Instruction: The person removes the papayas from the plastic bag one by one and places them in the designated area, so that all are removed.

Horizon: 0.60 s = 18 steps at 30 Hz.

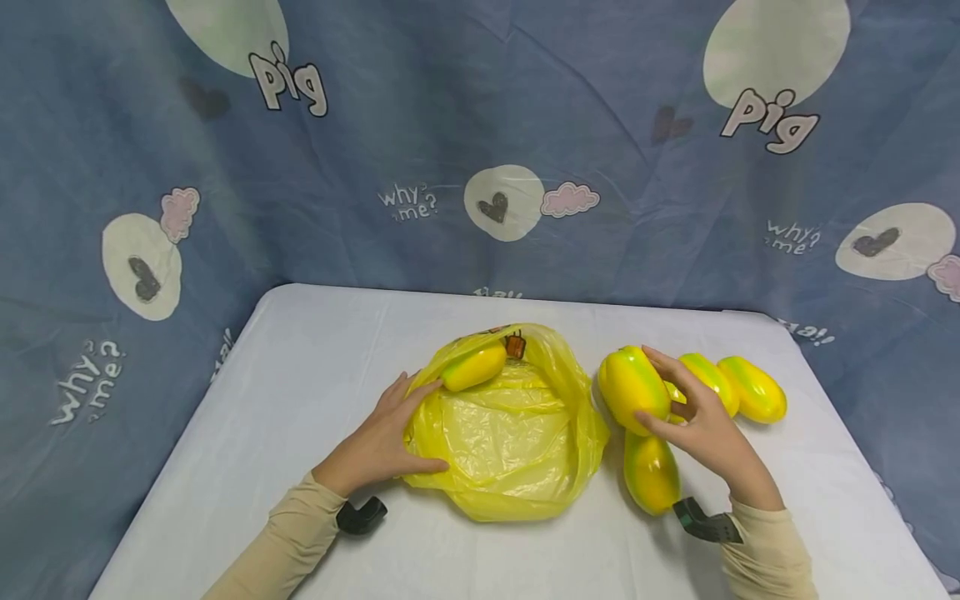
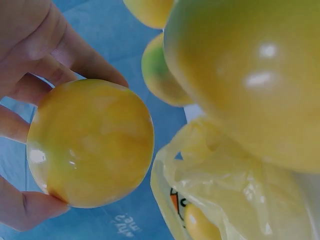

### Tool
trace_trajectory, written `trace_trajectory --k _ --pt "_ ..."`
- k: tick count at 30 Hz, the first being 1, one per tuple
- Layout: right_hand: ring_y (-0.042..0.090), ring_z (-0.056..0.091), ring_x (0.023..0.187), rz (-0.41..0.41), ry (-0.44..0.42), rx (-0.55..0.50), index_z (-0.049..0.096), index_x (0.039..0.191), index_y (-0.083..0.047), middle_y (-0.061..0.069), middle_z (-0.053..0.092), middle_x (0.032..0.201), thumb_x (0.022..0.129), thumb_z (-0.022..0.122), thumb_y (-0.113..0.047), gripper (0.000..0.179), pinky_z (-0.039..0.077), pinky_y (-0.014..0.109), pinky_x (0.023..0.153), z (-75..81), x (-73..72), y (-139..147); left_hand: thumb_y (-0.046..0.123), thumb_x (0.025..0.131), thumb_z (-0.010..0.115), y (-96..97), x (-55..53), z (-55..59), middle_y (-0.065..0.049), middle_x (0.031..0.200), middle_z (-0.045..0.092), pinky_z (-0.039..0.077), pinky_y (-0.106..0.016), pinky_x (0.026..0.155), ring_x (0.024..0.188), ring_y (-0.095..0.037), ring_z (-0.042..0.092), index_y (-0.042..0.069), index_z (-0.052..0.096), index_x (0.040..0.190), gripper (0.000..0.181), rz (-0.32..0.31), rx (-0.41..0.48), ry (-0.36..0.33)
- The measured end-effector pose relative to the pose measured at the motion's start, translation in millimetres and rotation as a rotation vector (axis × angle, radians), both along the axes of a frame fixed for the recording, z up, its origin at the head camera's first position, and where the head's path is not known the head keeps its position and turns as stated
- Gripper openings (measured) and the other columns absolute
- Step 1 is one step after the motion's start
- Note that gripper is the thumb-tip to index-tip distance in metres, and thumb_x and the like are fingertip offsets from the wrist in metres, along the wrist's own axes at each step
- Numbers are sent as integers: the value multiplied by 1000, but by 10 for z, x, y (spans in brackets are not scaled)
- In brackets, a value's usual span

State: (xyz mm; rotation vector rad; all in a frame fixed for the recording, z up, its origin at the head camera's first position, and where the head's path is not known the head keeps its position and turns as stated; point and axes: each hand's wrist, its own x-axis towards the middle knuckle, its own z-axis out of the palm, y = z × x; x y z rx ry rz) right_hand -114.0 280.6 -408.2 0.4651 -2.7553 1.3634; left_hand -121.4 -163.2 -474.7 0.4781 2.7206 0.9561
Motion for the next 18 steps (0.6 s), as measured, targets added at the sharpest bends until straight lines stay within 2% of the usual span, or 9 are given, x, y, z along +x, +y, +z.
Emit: trace_trajectory --k 9,18 --pt "-12 47 127 -26 -2 -14 38 160 -22 3 51 154 91 80 -10 82 49 8 94 -34 72 159 64 69 88 6 -15 -12 -14 174 12 32 -74 115 162 -40 6 32 28 163 116 3 -2 1" --pt "-18 45 123 -87 -11 47 39 160 -15 12 54 148 90 81 -14 81 44 1 93 -8 158 382 64 69 88 -7 -15 -24 -16 174 11 32 -75 115 162 -41 6 31 28 164 117 4 -3 6"
